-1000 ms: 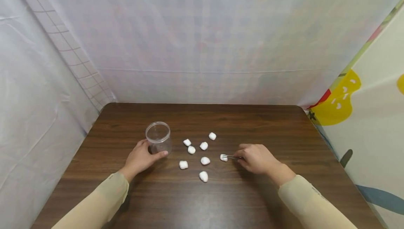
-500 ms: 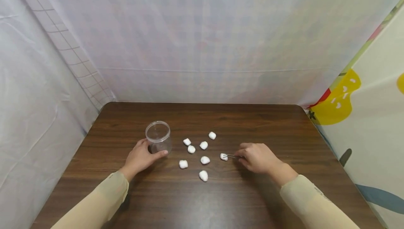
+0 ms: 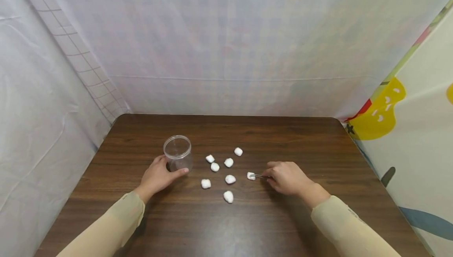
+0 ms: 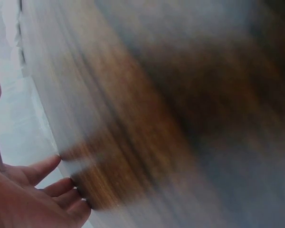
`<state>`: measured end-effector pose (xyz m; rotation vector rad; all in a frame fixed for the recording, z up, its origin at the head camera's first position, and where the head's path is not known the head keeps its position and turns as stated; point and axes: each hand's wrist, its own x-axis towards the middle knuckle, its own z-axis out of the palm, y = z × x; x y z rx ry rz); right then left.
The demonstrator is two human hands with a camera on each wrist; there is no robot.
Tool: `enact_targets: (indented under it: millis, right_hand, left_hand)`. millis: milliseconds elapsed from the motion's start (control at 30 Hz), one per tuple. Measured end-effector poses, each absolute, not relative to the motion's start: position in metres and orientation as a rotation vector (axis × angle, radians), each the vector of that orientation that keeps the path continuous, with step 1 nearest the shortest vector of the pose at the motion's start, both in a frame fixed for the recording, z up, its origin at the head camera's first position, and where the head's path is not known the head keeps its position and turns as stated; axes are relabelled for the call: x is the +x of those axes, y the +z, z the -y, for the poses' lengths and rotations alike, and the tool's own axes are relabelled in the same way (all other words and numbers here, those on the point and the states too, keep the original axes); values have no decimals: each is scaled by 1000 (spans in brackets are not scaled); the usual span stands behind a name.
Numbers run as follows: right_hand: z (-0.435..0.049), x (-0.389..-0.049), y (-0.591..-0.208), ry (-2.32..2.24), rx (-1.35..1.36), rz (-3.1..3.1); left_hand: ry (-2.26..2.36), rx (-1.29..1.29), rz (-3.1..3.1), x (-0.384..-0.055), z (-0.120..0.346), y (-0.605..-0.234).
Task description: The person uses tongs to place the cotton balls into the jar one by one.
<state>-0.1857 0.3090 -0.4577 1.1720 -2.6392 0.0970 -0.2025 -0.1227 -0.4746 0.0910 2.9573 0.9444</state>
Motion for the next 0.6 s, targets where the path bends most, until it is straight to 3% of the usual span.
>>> enact_targets:
  millis: [600]
  right_hand:
    - [-307,-187,-455,63,1126,2593]
  left_hand:
    - [936,82,-2961,-203,122,-474]
